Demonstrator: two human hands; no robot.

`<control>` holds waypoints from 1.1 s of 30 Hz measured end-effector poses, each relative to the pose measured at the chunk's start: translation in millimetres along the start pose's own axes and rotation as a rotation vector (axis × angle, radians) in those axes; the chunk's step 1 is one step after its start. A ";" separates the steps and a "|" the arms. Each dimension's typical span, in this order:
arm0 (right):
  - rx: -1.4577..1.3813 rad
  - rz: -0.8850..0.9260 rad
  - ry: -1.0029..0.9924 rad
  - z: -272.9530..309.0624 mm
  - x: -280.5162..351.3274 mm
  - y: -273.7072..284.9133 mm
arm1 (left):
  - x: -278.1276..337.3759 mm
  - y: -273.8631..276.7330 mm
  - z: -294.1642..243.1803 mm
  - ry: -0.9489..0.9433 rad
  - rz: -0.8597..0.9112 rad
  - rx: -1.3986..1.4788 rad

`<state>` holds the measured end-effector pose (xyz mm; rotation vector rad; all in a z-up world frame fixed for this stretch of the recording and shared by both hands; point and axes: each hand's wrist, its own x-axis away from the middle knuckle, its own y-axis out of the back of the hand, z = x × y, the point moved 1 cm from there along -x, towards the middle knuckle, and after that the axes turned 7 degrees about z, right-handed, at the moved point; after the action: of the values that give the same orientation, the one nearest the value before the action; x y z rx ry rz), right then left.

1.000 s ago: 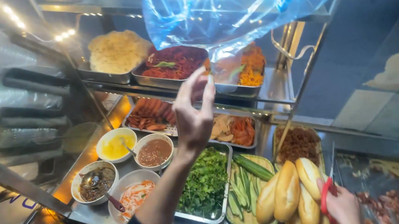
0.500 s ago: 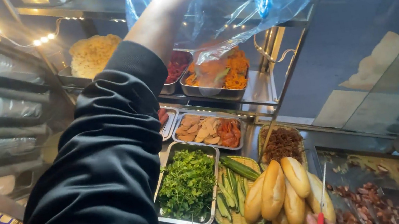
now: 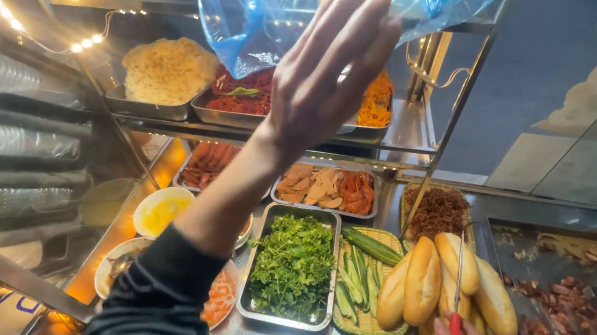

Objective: The person is preparing bread rolls by taking them from a storage shelf and cutting them open with scissors.

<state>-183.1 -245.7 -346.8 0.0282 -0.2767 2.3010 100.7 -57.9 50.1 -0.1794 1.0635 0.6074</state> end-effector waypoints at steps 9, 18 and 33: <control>-0.355 0.529 -0.343 104.4 -2.5 -109.5 | 131.7 101.5 -136.0 1.337 -0.443 0.594; -0.117 0.392 -0.550 -6.8 19.6 -114.9 | 340.8 88.4 -248.0 2.420 -0.494 0.907; -0.235 0.344 -0.460 36.9 44.8 -87.0 | 277.7 105.7 -231.6 1.893 -0.479 1.857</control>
<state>-152.4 -163.9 -289.4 0.4234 -0.8425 2.5628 -39.5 37.3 -286.4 0.8058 2.7526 -1.5327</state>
